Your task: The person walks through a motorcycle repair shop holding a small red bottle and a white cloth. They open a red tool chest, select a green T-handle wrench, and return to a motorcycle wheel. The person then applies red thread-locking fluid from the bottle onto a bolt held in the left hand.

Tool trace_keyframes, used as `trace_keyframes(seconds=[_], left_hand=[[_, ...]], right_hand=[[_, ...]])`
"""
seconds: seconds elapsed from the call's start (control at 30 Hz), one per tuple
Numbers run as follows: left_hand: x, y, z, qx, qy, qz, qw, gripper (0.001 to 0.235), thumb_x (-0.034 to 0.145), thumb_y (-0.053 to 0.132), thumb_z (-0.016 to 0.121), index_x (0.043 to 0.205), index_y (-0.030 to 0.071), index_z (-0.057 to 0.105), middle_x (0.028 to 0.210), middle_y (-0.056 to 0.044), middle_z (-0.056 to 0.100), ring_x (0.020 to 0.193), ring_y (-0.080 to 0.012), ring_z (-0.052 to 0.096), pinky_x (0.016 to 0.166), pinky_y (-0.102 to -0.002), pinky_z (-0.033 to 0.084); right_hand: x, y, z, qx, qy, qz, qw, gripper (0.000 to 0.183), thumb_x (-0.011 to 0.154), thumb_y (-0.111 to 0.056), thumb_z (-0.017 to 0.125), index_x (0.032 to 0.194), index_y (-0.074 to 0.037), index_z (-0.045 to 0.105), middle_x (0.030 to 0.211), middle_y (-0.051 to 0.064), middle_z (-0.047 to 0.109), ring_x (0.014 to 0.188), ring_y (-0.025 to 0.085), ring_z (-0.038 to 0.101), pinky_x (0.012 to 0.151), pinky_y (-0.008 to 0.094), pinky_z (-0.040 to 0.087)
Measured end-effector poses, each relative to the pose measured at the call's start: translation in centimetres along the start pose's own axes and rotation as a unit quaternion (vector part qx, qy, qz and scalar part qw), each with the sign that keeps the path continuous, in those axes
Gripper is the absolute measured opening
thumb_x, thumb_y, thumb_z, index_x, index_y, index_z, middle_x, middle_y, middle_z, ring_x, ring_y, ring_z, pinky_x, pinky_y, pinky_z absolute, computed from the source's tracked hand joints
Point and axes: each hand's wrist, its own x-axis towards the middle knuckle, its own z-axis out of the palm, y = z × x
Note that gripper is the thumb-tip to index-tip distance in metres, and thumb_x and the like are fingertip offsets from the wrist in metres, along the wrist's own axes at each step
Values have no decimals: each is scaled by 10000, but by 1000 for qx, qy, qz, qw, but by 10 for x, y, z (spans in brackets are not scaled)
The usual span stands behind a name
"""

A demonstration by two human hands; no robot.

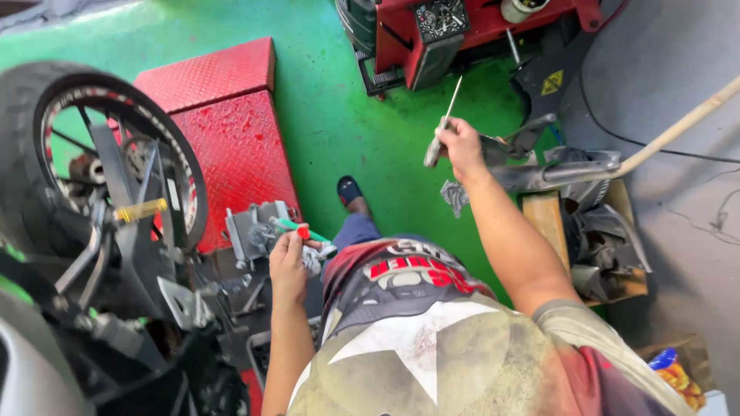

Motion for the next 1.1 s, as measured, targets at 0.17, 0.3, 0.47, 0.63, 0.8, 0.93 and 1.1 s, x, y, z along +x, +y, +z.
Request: trace_keyframes(seconds=[0.17, 0.3, 0.47, 0.63, 0.8, 0.93, 1.1], left_hand=[[134, 92, 17, -4, -55, 57, 997, 300, 1096, 256, 541, 1151, 40, 742, 762, -133, 764, 837, -139, 642, 862, -292, 502], [210, 179, 37, -1, -124, 39, 991, 250, 1076, 263, 550, 1069, 49, 679, 797, -133, 752, 792, -164, 670, 823, -306, 529], [294, 243, 74, -21, -153, -12, 988, 291, 1085, 278, 506, 1122, 18, 631, 797, -136, 730, 742, -216, 728, 676, -302, 580], [358, 269, 112, -56, -129, -40, 989, 385, 1070, 303, 526, 1263, -13, 636, 801, -124, 723, 727, -196, 709, 725, -314, 597], [418, 293, 145, -44, -176, -56, 982, 385, 1045, 323, 566, 1194, -25, 634, 790, -134, 724, 757, -204, 707, 766, -312, 587], [491, 307, 164, 9, -260, -45, 965, 317, 1054, 345, 547, 1016, 43, 638, 905, -154, 723, 845, -180, 688, 714, -299, 560], [579, 360, 206, 101, -350, -73, 928, 409, 1027, 398, 543, 1121, 27, 686, 814, -87, 727, 731, -145, 661, 675, -280, 520]], right_hand=[[127, -31, 53, 43, 58, 22, 997, 277, 894, -199, 778, 1153, -170, 684, 873, -26, 656, 727, 122, 715, 632, 338, 678], [188, -113, 90, 20, 131, -8, 991, 288, 877, -125, 746, 1156, -99, 682, 954, 67, 702, 745, 178, 740, 599, 350, 701], [280, -168, 109, 21, 212, 38, 976, 267, 888, -132, 752, 1111, -76, 617, 1083, 107, 708, 830, 200, 754, 611, 316, 728], [357, -206, 121, 184, 319, 95, 925, 289, 873, -114, 749, 1031, -60, 514, 1119, 170, 696, 923, 304, 726, 694, 426, 700], [414, -185, 125, 199, 388, 87, 896, 297, 861, -90, 785, 946, -68, 501, 946, 149, 643, 783, 260, 550, 597, 442, 556], [422, -191, 135, 213, 408, 102, 882, 274, 891, -19, 761, 940, -68, 497, 981, 176, 620, 798, 247, 573, 634, 349, 603], [420, -172, 140, 224, 443, 37, 867, 267, 877, 112, 653, 894, -90, 480, 791, 131, 583, 624, 198, 539, 460, 345, 476]])
